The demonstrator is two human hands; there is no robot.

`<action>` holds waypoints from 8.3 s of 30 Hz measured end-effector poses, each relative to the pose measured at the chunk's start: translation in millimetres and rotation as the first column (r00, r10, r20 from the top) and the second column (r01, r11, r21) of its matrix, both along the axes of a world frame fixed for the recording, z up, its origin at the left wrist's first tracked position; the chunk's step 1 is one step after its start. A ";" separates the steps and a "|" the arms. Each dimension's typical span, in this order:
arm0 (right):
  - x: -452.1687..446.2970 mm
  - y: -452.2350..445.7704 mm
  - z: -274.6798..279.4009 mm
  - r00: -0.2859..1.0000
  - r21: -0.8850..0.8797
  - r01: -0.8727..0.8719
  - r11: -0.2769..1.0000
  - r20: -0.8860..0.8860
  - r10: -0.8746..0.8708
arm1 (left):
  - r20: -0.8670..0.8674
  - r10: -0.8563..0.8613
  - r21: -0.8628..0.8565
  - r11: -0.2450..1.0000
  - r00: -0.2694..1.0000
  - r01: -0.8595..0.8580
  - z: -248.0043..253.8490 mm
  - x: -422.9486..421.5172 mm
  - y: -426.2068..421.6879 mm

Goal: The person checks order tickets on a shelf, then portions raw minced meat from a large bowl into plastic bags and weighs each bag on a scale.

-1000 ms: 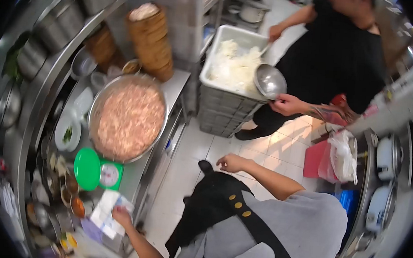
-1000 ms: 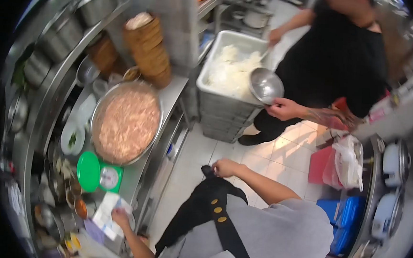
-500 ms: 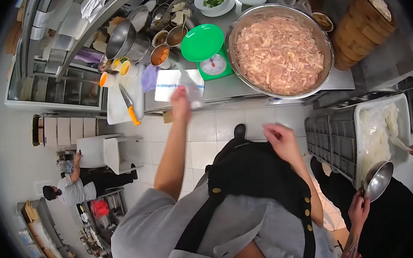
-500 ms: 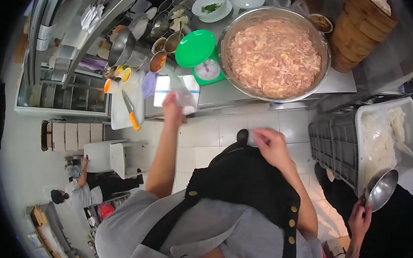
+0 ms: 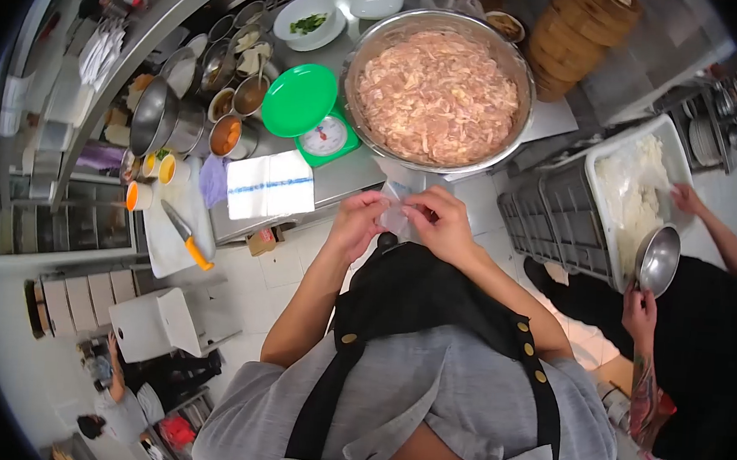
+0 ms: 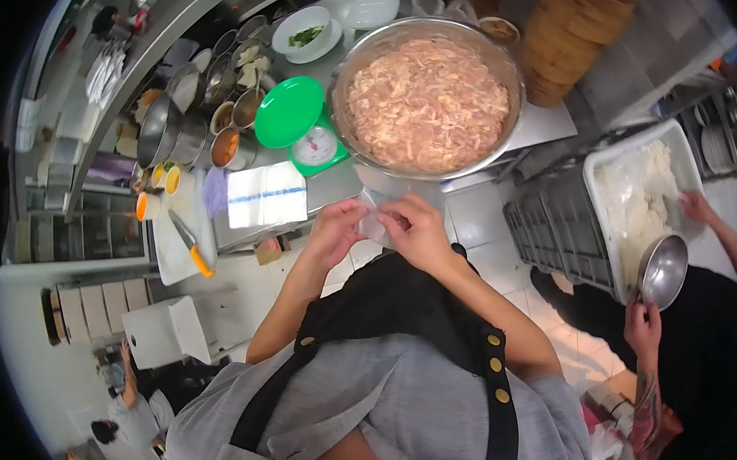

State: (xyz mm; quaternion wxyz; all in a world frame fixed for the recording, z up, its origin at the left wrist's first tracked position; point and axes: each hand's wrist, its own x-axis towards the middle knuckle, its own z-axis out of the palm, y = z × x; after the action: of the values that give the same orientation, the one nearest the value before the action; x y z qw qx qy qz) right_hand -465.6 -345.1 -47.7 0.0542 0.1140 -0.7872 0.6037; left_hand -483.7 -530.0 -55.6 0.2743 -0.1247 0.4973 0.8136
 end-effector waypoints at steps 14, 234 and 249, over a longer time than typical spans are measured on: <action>38.0 46.3 -20.0 0.806 -0.542 0.411 0.733 0.591 -0.015 | 0.047 -0.337 0.106 0.938 0.940 0.331 -5.7 -12.0 42.7; -226.9 145.5 49.1 0.881 -0.156 0.089 0.984 0.473 -0.005 | -0.500 -0.435 -0.848 0.423 0.749 -0.320 99.8 -242.9 27.2; -268.5 85.6 144.9 0.868 -0.776 0.065 0.627 0.354 0.348 | -0.609 -0.550 -0.786 0.514 0.571 -0.344 111.4 -244.2 91.5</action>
State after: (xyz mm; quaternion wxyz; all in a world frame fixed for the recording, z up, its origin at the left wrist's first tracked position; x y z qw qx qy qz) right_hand -734.1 -259.5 97.2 -0.1455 -0.0066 -0.4316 0.8902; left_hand -727.9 -438.4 55.8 -0.0291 0.1808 0.8993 0.3971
